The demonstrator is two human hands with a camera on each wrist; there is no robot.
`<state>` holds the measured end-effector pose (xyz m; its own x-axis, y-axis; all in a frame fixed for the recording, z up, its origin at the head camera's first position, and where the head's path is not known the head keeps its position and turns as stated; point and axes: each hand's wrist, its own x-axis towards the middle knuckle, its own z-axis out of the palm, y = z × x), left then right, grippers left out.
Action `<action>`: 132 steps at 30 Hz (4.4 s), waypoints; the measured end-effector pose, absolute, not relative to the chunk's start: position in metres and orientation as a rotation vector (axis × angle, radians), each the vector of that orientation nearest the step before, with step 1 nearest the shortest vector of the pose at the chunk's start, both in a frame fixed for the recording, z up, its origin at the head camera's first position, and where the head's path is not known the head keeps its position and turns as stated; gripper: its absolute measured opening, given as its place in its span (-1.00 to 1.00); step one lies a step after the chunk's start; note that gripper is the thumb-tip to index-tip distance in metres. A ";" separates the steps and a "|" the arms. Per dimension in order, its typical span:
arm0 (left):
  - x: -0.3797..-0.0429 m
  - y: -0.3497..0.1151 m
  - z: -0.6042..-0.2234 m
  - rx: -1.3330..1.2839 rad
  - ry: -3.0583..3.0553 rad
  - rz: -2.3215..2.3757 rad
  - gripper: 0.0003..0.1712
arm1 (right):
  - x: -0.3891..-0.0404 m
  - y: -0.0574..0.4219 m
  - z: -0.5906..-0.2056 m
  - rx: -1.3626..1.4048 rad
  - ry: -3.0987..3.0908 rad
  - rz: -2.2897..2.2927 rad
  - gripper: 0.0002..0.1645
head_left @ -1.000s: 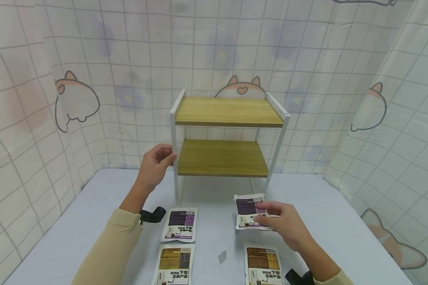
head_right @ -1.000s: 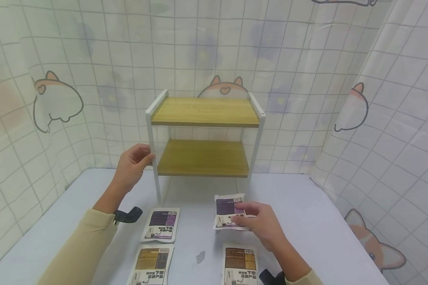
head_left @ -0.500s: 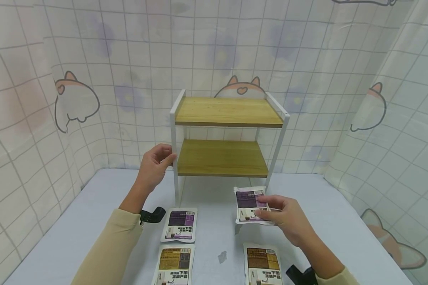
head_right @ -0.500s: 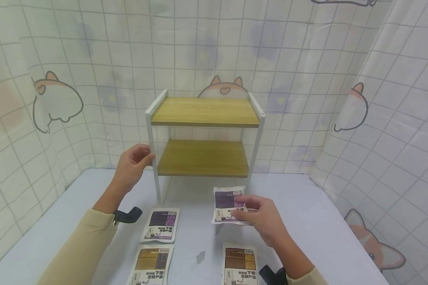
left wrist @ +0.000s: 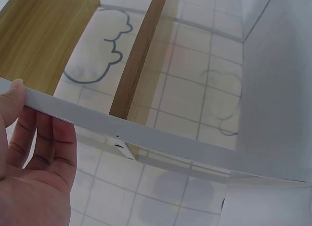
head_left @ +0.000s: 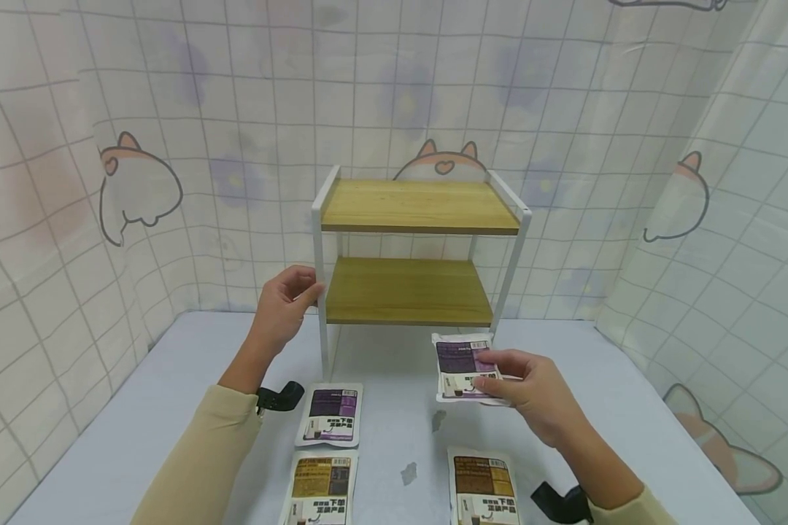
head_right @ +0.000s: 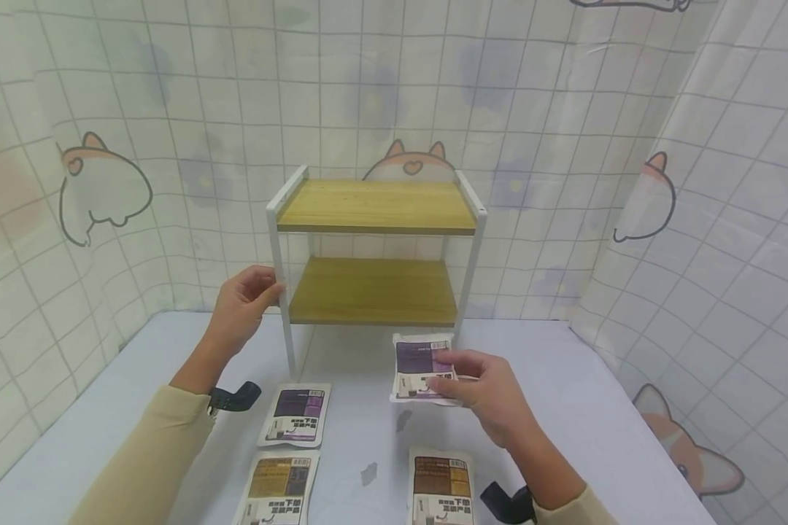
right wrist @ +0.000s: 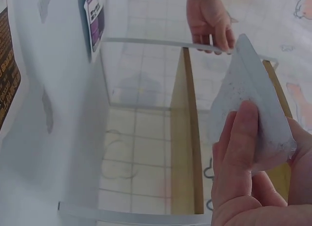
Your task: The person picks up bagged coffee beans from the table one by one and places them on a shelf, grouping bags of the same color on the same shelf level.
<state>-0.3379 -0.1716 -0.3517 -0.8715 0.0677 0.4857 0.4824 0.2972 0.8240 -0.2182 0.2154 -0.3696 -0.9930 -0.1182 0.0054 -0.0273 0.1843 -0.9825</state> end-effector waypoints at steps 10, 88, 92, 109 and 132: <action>-0.338 -0.172 -0.352 -0.496 -2.213 -1.606 -0.68 | -0.215 0.215 -0.360 -0.171 2.334 -1.981 -0.32; -0.334 -0.170 -0.349 -0.458 -2.242 -1.607 -0.66 | -0.225 0.226 -0.261 -0.389 2.408 -2.010 -0.46; -0.334 -0.170 -0.349 -0.451 -2.245 -1.603 -0.67 | -0.226 0.226 -0.256 -0.395 2.413 -2.017 -0.43; -0.334 -0.170 -0.347 -0.478 -2.246 -1.615 -0.68 | -0.236 0.226 -0.230 -0.370 2.251 -2.199 -0.50; -0.335 -0.175 -0.350 -0.518 -2.245 -1.616 -0.68 | -0.261 0.222 -0.210 -0.265 2.235 -2.237 -0.37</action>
